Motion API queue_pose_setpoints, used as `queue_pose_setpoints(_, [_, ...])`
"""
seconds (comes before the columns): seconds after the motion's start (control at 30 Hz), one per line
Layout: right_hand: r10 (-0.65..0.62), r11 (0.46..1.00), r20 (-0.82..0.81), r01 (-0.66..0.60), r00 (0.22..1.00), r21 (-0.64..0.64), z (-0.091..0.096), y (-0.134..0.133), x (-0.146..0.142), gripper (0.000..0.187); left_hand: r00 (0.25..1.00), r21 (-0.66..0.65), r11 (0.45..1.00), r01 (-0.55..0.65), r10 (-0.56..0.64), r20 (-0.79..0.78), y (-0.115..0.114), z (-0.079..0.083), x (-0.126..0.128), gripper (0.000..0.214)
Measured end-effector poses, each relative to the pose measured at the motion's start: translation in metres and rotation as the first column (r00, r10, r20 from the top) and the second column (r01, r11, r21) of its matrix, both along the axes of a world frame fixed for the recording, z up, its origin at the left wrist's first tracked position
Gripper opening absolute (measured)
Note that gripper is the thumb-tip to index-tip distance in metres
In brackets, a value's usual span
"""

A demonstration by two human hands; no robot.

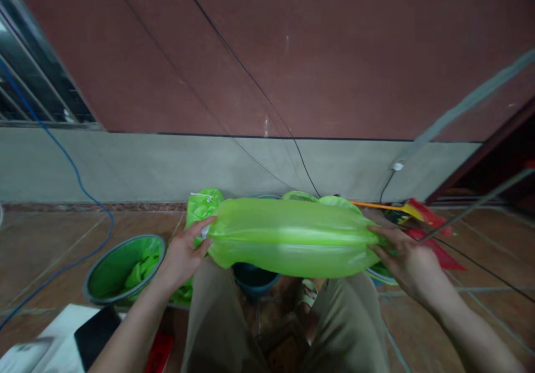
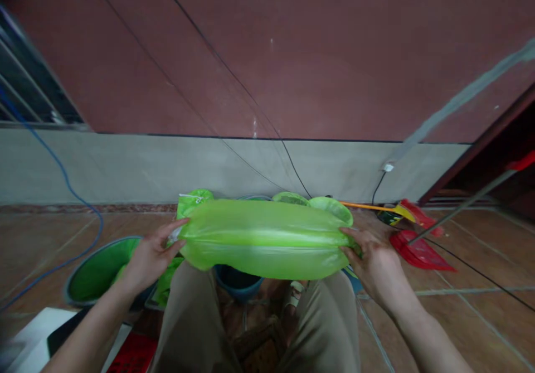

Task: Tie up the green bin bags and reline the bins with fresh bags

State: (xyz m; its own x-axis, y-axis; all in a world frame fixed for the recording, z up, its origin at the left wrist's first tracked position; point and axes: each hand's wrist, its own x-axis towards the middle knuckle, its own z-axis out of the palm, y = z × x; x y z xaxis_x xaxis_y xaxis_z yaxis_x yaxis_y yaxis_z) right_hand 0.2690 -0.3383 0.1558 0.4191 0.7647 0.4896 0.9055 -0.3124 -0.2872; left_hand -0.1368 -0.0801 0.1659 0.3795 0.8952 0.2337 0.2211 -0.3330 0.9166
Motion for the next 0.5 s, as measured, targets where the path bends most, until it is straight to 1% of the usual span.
queue_pose_setpoints(0.03, [-0.020, 1.000, 0.067, 0.020, 0.998, 0.001, 0.000, -0.001, -0.002, 0.039, 0.998, 0.094, 0.995, -0.016, 0.021, -0.058, 0.002, -0.002, 0.004, 0.042])
queue_pose_setpoints(0.1, [-0.037, 0.999, 0.131, 0.034, 0.991, 0.027, 0.003, -0.002, -0.007, 0.039, 0.984, 0.253, 0.967, -0.026, 0.069, -0.164, 0.006, -0.006, 0.011, 0.034])
queue_pose_setpoints(0.17, [-0.008, 0.996, 0.116, -0.002, 0.993, 0.085, 0.010, -0.005, -0.014, 0.038, 0.970, 0.362, 0.932, -0.033, 0.117, -0.212, 0.010, -0.011, 0.015, 0.026])
queue_pose_setpoints(0.23, [0.080, 0.986, 0.040, -0.085, 0.996, 0.146, 0.018, -0.008, -0.021, 0.033, 0.974, 0.419, 0.906, -0.056, 0.143, -0.178, 0.014, -0.014, 0.014, 0.019])
queue_pose_setpoints(0.3, [0.205, 0.964, -0.111, -0.182, 0.972, 0.193, 0.026, -0.013, -0.027, 0.026, 0.989, 0.406, 0.912, -0.056, 0.107, -0.104, 0.015, -0.014, 0.010, 0.013])
queue_pose_setpoints(0.37, [0.299, 0.942, -0.309, -0.229, 0.903, 0.244, 0.030, -0.017, -0.032, 0.021, 1.000, 0.324, 0.946, -0.018, 0.022, -0.008, 0.014, -0.010, 0.005, 0.010])
queue_pose_setpoints(0.4, [0.317, 0.937, -0.402, -0.216, 0.859, 0.275, 0.031, -0.019, -0.034, 0.020, 0.998, 0.270, 0.963, 0.002, -0.018, 0.058, 0.012, -0.006, 0.002, 0.011])
queue_pose_setpoints(0.43, [0.313, 0.934, -0.475, -0.177, 0.823, 0.309, 0.031, -0.019, -0.037, 0.020, 0.990, 0.219, 0.976, 0.011, -0.041, 0.134, 0.010, -0.002, 0.000, 0.013])
queue_pose_setpoints(0.5, [0.269, 0.932, -0.579, -0.057, 0.769, 0.358, 0.028, -0.017, -0.042, 0.022, 0.956, 0.133, 0.991, -0.004, -0.035, 0.291, 0.004, 0.009, -0.001, 0.018])
